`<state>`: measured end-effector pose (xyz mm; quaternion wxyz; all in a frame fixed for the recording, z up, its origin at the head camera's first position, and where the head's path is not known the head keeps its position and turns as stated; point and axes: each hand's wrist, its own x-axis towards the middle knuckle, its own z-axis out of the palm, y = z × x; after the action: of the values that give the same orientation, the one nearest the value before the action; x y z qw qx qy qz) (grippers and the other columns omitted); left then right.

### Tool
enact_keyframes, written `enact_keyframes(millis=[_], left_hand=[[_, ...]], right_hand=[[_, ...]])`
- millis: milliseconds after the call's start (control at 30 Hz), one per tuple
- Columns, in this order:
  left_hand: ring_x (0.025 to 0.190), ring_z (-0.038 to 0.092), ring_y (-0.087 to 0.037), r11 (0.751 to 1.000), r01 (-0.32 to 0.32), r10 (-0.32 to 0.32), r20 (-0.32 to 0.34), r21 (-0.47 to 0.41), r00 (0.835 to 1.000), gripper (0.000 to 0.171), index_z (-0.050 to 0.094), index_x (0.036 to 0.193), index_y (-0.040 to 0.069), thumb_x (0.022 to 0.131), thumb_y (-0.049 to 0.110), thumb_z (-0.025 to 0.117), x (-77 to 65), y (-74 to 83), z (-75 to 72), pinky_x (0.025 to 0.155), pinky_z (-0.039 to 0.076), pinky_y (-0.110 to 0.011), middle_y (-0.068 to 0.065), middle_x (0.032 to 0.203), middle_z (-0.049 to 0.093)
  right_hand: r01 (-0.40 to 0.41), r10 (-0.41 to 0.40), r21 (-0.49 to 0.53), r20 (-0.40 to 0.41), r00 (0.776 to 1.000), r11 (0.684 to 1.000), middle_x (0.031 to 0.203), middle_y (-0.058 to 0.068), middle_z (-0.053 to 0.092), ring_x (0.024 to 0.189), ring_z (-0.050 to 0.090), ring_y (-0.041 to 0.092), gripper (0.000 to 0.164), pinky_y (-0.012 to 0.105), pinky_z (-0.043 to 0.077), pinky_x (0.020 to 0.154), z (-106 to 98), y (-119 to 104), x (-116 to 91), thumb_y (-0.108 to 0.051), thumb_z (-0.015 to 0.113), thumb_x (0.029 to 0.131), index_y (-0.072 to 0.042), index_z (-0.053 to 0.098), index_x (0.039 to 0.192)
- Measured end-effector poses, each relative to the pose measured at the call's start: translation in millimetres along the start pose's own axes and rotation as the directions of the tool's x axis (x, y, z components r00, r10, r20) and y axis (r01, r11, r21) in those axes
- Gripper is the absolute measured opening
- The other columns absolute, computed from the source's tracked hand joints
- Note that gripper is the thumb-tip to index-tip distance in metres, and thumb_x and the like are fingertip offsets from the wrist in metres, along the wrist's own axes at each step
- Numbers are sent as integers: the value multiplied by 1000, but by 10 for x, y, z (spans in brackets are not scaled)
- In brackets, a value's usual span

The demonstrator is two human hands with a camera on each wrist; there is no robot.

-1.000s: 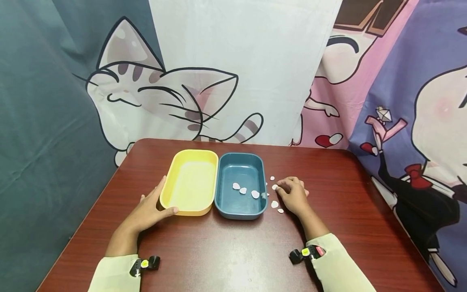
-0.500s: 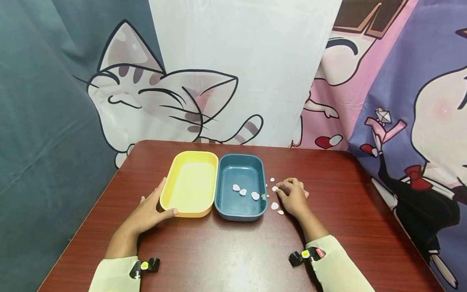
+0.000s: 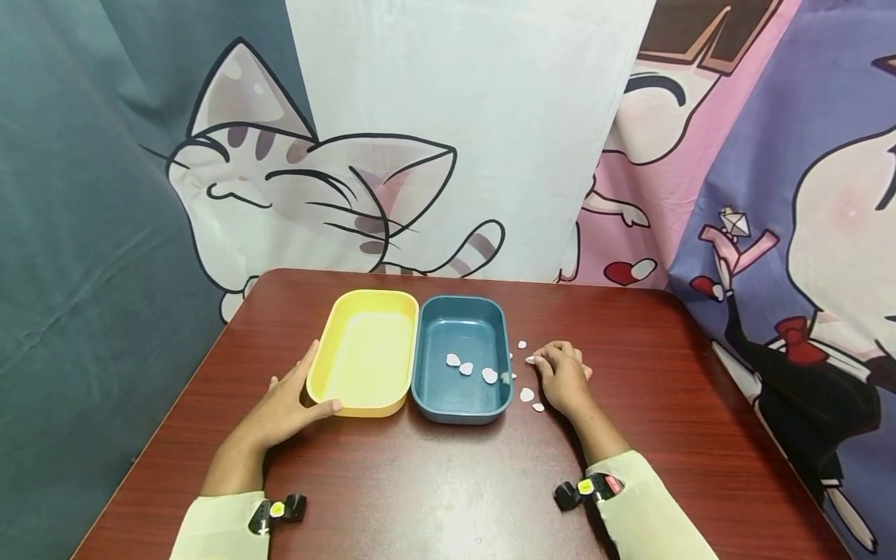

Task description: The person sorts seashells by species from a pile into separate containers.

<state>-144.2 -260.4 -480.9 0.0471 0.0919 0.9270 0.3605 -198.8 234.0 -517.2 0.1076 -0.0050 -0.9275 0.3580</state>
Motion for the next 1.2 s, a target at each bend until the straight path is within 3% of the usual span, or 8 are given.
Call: enact_keyframes(millis=[433, 867, 1200], left_hand=[[164, 25, -57, 1000, 2, -2, 3, 3, 1000, 124, 5, 178, 15, 90, 54, 83, 1, -17, 6, 121, 5, -91, -28, 180, 23], [164, 25, -58, 1000, 2, -2, 2, -1, 1000, 124, 6, 178, 13, 89, 54, 84, 0, -18, 9, 122, 4, -91, -29, 179, 23], [164, 25, -57, 1000, 11, -11, 5, -10, 1000, 125, 5, 178, 14, 89, 54, 84, -9, 6, 5, 123, 4, -90, -28, 180, 22]], right_hand=[[-12, 12, 13, -4, 1000, 1000, 138, 20, 63, 138, 50, 44, 18, 66, 32, 103, -3, 3, 9, -16, 63, 110, -3, 75, 108], [-38, 44, 98, -60, 997, 994, 144, 20, 58, 141, 47, 44, 19, 70, 33, 108, -45, -59, 30, -14, 61, 110, 2, 72, 105], [41, -15, 150, -174, 985, 988, 143, 22, 60, 137, 48, 43, 22, 64, 35, 103, -130, -220, 53, -12, 62, 109, 5, 72, 98]])
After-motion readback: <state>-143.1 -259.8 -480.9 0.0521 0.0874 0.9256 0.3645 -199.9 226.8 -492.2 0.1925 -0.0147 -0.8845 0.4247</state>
